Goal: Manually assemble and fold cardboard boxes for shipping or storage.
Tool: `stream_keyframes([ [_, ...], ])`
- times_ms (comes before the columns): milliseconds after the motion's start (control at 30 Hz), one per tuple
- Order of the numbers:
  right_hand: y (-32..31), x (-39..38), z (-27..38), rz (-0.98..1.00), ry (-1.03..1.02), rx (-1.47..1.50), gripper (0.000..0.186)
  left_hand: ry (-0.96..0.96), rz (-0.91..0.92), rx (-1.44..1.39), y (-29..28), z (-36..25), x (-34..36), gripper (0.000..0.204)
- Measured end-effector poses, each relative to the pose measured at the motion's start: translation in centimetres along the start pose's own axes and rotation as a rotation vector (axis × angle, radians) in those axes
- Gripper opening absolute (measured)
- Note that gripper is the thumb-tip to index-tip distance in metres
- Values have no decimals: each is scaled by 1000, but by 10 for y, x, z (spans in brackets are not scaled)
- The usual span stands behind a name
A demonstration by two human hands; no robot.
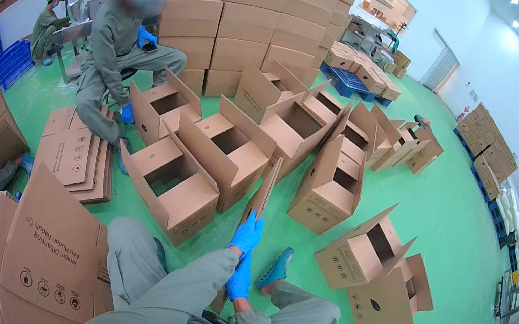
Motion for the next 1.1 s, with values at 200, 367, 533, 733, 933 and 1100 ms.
stream_keyframes([
  [200, -5, 6, -29, 78, 66, 237, 73, 253, -79, 50, -29, 27, 17, 63],
  [367, -58, 13, -45, -79, -141, -5, 54, 392, 105, 231, -89, 50, 15, 58],
  [533, -138, 82, -55, -290, -53, 112, 52, 422, 341, 410, -147, 75, -101, 65],
  [733, -103, 140, -30, -99, -84, -272, 55, 531, -130, 716, -102, 34, -184, 82],
  [933, -98, 140, -12, 159, 21, -520, 57, 116, 938, 1039, -34, 27, -173, 65],
  [1100, -91, 134, -12, 200, -8, -601, 58, 254, 894, 713, 9, 10, -156, 63],
])
Point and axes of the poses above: each hand's wrist, its own x-axis towards the middle knuckle, its own y-axis out of the palm, z = x × y, the point moved 4 cm from there along x, towards the middle knuckle, and after that the axes turned 1 degree about -z, right-handed, at the moved point
